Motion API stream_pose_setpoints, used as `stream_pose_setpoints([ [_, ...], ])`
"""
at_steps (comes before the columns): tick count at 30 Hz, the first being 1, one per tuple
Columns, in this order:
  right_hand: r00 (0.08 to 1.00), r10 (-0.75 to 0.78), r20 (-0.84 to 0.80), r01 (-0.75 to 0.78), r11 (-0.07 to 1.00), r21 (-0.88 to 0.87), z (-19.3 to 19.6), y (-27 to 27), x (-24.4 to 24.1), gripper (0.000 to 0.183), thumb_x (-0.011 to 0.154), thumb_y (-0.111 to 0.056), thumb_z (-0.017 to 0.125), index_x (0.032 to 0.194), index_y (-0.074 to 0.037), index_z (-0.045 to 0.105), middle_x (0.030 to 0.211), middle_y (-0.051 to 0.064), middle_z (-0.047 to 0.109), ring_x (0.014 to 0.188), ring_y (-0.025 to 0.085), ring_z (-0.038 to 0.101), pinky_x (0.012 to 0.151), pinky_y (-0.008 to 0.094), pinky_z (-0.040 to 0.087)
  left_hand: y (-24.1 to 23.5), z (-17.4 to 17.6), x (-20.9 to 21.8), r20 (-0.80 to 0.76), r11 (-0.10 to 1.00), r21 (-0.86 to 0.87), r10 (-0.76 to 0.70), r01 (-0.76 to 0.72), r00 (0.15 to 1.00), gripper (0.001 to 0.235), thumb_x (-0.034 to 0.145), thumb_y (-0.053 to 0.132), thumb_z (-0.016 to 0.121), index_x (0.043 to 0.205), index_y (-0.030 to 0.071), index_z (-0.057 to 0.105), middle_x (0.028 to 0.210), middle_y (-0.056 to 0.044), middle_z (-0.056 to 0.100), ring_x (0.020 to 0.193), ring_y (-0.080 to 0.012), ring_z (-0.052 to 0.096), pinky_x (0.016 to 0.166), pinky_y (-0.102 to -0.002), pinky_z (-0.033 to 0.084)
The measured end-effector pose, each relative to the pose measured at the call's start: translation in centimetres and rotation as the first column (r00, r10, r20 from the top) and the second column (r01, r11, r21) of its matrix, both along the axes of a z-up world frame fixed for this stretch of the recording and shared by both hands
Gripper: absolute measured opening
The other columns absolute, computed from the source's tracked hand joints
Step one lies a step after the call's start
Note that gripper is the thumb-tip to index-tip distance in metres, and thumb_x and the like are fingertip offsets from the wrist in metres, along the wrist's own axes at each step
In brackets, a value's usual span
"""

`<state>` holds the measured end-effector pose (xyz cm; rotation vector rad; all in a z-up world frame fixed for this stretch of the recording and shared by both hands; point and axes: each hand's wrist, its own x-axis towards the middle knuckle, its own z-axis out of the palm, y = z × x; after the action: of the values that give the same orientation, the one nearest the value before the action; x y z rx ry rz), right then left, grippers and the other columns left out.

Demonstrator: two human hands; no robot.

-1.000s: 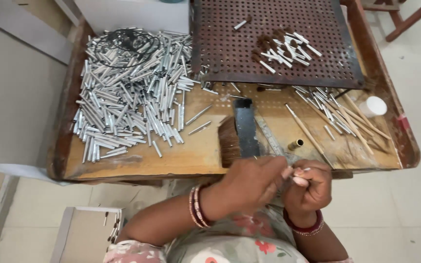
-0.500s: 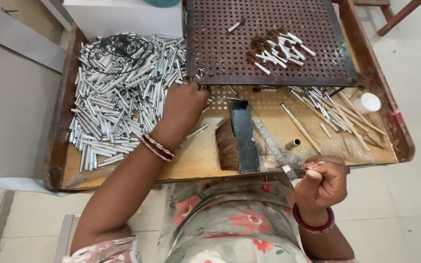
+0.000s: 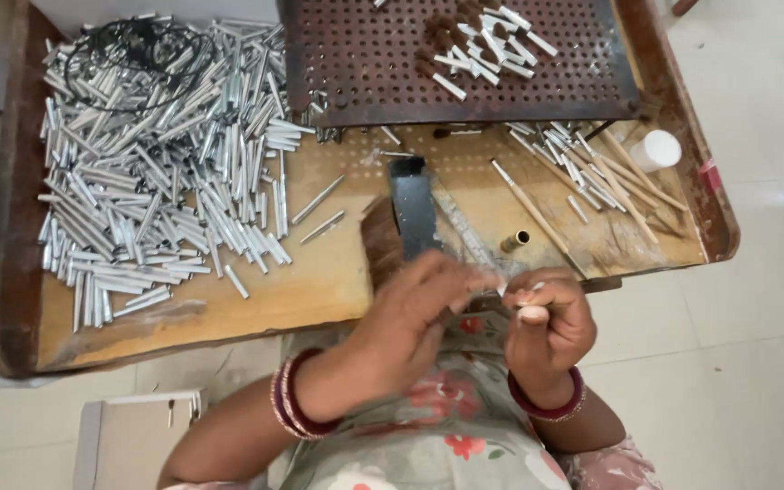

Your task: Assembling small metal tubes onto wooden sticks at a workbench.

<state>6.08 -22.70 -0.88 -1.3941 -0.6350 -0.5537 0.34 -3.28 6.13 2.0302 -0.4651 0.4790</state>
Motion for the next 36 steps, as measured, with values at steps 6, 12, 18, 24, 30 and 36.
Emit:
stream_pose_setpoints([
  [6, 0.978, 0.175, -0.114, -0.172, 0.984, 0.040, 0.2, -0.9, 0.2, 0.026, 0.108, -0.025, 0.066, 0.101, -0.002, 0.054, 0.100, 0.009, 0.059, 0.080, 0.013, 0.058, 0.075, 0.027, 0.053, -3.8, -6.1, -0.1, -0.330, 0.693, -0.716, -0.441, 0.083, 0.835, 0.013, 0.101, -0.004, 0.069, 0.114, -0.002, 0.068, 0.095, -0.013, 0.069, 0.077, -0.0277, 0.066, 0.074, -0.027, 0.054],
  [12, 0.950, 0.226, -0.214, -0.227, 0.974, 0.020, 0.7, -1.7, -0.6, 0.025, 0.108, -0.024, 0.065, 0.104, 0.000, 0.058, 0.114, 0.020, 0.069, 0.095, 0.018, 0.067, 0.091, 0.035, 0.057, -3.4, -4.3, -0.4, 0.141, 0.988, -0.138, 0.092, -0.072, 0.986, 0.027, 0.086, -0.006, 0.069, 0.113, -0.001, 0.067, 0.104, -0.016, 0.073, 0.092, -0.0302, 0.074, 0.078, -0.036, 0.061],
  [18, 0.849, 0.406, -0.337, -0.365, 0.913, 0.182, 0.1, -2.7, -1.6, 0.027, 0.107, -0.022, 0.067, 0.107, 0.004, 0.061, 0.107, 0.021, 0.073, 0.099, 0.020, 0.070, 0.094, 0.035, 0.056, -3.7, -4.2, -1.0, 0.225, 0.969, -0.233, 0.135, -0.081, 0.965, 0.024, 0.091, -0.009, 0.070, 0.112, -0.001, 0.065, 0.105, -0.015, 0.073, 0.096, -0.0291, 0.077, 0.084, -0.035, 0.064],
  [24, 0.861, 0.382, -0.337, -0.365, 0.924, 0.113, 1.1, -2.5, -1.9, 0.025, 0.106, -0.020, 0.068, 0.107, 0.004, 0.063, 0.106, 0.020, 0.073, 0.094, 0.018, 0.070, 0.087, 0.033, 0.059, -3.5, -4.2, -1.3, 0.251, 0.972, -0.215, 0.147, -0.093, 0.957, 0.022, 0.092, -0.007, 0.070, 0.112, -0.003, 0.064, 0.106, -0.016, 0.073, 0.098, -0.0313, 0.076, 0.085, -0.037, 0.063],
  [30, 0.973, 0.179, -0.143, -0.207, 0.953, -0.220, 4.5, -2.0, -2.1, 0.016, 0.100, -0.013, 0.070, 0.104, 0.002, 0.065, 0.105, 0.017, 0.074, 0.096, 0.018, 0.074, 0.086, 0.029, 0.061, -3.4, -3.8, -1.5, 0.237, 0.969, -0.219, 0.168, -0.116, 0.957, 0.019, 0.093, -0.004, 0.073, 0.110, -0.002, 0.065, 0.103, -0.014, 0.074, 0.095, -0.0299, 0.076, 0.082, -0.036, 0.062],
  [36, 0.986, 0.168, -0.011, -0.153, 0.870, -0.470, 6.4, -3.0, -1.3, 0.017, 0.085, -0.003, 0.081, 0.099, 0.000, 0.073, 0.106, 0.018, 0.078, 0.096, 0.021, 0.080, 0.084, 0.029, 0.064, -2.7, -3.5, -2.0, 0.243, 0.978, -0.159, 0.170, -0.133, 0.955, 0.027, 0.086, -0.010, 0.071, 0.112, -0.003, 0.065, 0.105, -0.015, 0.073, 0.096, -0.0313, 0.074, 0.082, -0.036, 0.062],
])
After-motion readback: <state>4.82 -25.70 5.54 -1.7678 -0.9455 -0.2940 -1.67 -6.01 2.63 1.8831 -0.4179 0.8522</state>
